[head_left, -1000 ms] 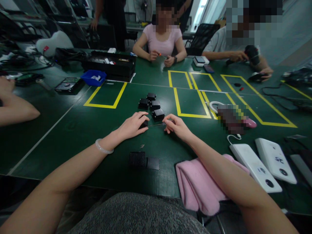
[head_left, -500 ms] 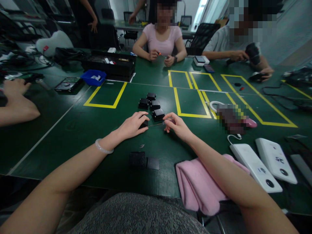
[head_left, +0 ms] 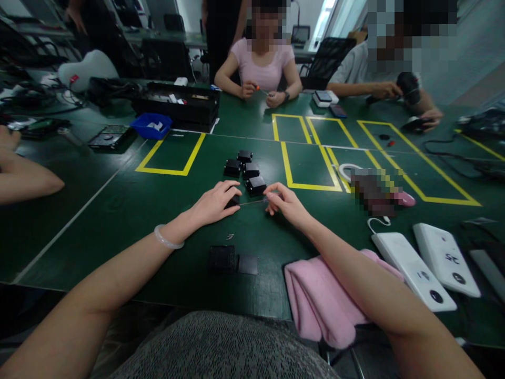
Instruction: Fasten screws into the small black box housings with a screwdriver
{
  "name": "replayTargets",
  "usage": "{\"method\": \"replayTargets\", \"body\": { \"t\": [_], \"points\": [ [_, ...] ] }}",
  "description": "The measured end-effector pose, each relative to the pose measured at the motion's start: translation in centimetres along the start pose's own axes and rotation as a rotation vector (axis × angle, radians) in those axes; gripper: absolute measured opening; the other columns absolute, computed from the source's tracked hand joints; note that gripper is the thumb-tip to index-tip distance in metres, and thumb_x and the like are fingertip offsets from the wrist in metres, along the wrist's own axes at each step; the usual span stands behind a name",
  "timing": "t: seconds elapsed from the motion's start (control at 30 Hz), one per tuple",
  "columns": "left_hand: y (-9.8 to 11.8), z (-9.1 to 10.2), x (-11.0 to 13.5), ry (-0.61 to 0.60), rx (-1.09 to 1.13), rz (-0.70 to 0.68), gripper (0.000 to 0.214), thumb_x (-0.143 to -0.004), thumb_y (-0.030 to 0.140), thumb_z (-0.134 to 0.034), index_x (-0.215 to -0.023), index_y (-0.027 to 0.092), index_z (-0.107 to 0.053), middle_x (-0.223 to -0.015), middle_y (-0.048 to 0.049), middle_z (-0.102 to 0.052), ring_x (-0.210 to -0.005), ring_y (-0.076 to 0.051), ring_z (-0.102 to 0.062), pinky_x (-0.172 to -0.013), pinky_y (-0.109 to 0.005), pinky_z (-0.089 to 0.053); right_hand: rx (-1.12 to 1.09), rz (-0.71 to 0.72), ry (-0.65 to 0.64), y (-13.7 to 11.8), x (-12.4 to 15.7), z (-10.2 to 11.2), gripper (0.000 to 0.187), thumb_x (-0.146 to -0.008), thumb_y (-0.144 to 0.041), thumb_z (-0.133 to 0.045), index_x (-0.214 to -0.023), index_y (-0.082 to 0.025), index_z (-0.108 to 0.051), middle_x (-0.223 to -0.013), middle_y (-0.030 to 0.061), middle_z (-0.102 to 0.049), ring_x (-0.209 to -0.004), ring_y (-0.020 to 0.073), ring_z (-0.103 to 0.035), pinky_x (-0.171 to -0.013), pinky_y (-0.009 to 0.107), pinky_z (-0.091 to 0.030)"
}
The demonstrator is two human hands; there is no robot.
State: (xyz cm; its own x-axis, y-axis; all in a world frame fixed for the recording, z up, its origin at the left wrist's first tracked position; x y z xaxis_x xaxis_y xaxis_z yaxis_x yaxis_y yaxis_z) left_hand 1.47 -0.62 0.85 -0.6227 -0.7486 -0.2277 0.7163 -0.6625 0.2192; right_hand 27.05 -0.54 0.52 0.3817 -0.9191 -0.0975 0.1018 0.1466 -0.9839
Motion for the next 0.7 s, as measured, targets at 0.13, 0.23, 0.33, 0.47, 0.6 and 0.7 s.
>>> {"method": "replayTargets", "body": {
  "t": [0.13,0.23,0.33,0.47,0.6,0.7],
  "points": [
    [0.02,-0.01,-0.01,-0.007,0.012,0.013,0.034,-0.097,0.030,-0.064,-0.129,0.019,-0.056,-0.152,-0.0156,-0.052,-0.132,-0.035,-0.057,-0.096,-0.050,-0.061,0.018,0.002,-0.011,-0.10,0.00,-0.01,0.037,-0.089,-0.055,-0.070,-0.095,-0.022,-0.055,-0.050,-0.0128,-0.046,-0.046,0.0104,-0.052,-0.066,0.031,-0.053],
    [0.04,0.00,-0.01,-0.007,0.007,0.010,0.033,-0.098,0.030,-0.062,-0.129,0.019,-0.056,-0.152,-0.0160,-0.052,-0.132,-0.035,-0.056,-0.097,-0.051,-0.061,0.015,0.020,0.003,-0.31,0.09,0.00,0.035,-0.089,-0.050,-0.072,-0.098,-0.022,-0.053,-0.057,-0.0105,-0.053,-0.050,0.0110,-0.056,-0.064,0.029,-0.052],
    [-0.01,0.00,-0.01,-0.004,0.008,0.002,0.032,-0.099,0.031,-0.062,-0.128,0.019,-0.056,-0.152,-0.0160,-0.053,-0.132,-0.034,-0.056,-0.097,-0.051,-0.061,0.022,0.020,0.003,-0.33,0.16,0.04,0.033,-0.089,-0.049,-0.071,-0.099,-0.022,-0.053,-0.060,-0.0093,-0.054,-0.051,0.0115,-0.057,-0.061,0.029,-0.050],
    [-0.09,-0.04,0.01,0.006,0.012,-0.002,0.032,-0.098,0.032,-0.063,-0.128,0.021,-0.056,-0.151,-0.0150,-0.053,-0.131,-0.034,-0.057,-0.096,-0.051,-0.061,0.038,0.020,-0.003,-0.15,0.14,0.13,0.032,-0.090,-0.049,-0.070,-0.099,-0.023,-0.053,-0.062,-0.0087,-0.055,-0.052,0.0117,-0.057,-0.059,0.028,-0.048],
    [-0.06,-0.09,0.01,0.006,0.009,0.004,0.033,-0.098,0.031,-0.063,-0.128,0.020,-0.056,-0.151,-0.0156,-0.053,-0.131,-0.034,-0.057,-0.097,-0.051,-0.060,0.044,0.043,-0.007,-0.16,0.07,0.15,0.033,-0.089,-0.047,-0.071,-0.101,-0.023,-0.053,-0.062,-0.0089,-0.055,-0.053,0.0120,-0.059,-0.059,0.028,-0.048],
    [-0.06,-0.12,-0.01,0.002,0.013,0.004,0.033,-0.098,0.031,-0.064,-0.128,0.020,-0.056,-0.151,-0.0152,-0.053,-0.131,-0.034,-0.057,-0.099,-0.052,-0.060,0.036,0.039,0.000,-0.16,0.01,0.14,0.034,-0.088,-0.049,-0.072,-0.099,-0.023,-0.053,-0.061,-0.0092,-0.055,-0.052,0.0120,-0.058,-0.060,0.028,-0.049]
  ]
}}
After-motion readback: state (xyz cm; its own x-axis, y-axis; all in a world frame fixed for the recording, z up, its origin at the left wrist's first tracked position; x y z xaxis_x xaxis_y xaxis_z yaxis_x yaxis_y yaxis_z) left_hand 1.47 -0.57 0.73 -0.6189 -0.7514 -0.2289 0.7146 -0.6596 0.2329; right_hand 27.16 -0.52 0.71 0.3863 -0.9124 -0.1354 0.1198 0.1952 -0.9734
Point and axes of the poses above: each hand's wrist, its own x-axis away from the middle knuckle, its own z-axis out of the back of the hand, y = z × x, the point moved 1 cm from there along -x, towards the middle knuckle
